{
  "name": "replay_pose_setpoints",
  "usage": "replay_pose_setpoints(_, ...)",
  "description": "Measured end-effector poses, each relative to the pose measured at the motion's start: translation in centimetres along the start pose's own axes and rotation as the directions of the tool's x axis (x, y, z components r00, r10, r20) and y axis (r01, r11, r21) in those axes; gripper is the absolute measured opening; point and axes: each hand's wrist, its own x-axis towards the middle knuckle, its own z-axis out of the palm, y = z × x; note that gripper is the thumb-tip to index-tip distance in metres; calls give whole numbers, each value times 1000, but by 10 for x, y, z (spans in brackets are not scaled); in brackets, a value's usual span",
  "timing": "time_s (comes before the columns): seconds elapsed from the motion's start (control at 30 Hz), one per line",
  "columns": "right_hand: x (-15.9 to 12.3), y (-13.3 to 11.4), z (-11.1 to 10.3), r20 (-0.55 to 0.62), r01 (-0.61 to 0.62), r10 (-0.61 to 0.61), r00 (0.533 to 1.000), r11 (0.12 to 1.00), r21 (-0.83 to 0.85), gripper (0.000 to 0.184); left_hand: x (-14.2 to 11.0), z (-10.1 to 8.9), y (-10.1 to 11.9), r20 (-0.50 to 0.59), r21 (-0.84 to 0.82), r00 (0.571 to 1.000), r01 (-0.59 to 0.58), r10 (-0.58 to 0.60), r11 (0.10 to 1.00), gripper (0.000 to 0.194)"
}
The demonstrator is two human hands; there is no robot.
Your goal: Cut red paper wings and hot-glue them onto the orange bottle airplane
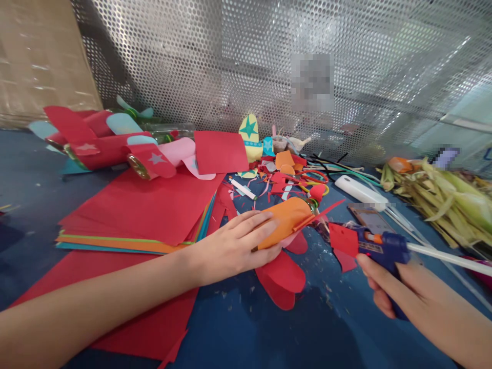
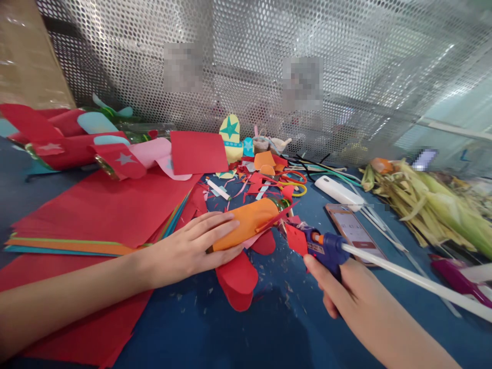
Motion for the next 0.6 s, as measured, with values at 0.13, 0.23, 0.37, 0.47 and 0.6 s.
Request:
replay_pose_setpoints(0.13, -5, 5, 1, 94, -32, 29, 995, 999, 26, 76, 0, -1, 0, 35, -1, 999, 13, -12, 1000, 44)
replay_pose_setpoints(0.23, -7, 6, 1, 80, -50, 50, 996, 999, 3, 78, 0, -2, 1, 40, -8, 999, 14, -14, 1000, 43)
replay_pose_setpoints(0.37, -6, 16, -1, 130, -43, 38, 991, 999, 34, 74, 1, 0, 0, -2, -17, 1000, 8, -8, 1000, 41)
replay_pose_setpoints(0.47, -7, 28, -2, 183, -33, 17, 983, 996, 85, 67, 0, 1, 0, -18, -15, 1000, 10, -11, 1000, 41)
replay_pose_setpoints(0.6, -16, 39, 9, 79, -28, 27, 997, 1000, 5, 56, -1, 2, -1, -17, -25, 1000, 18, -18, 1000, 40)
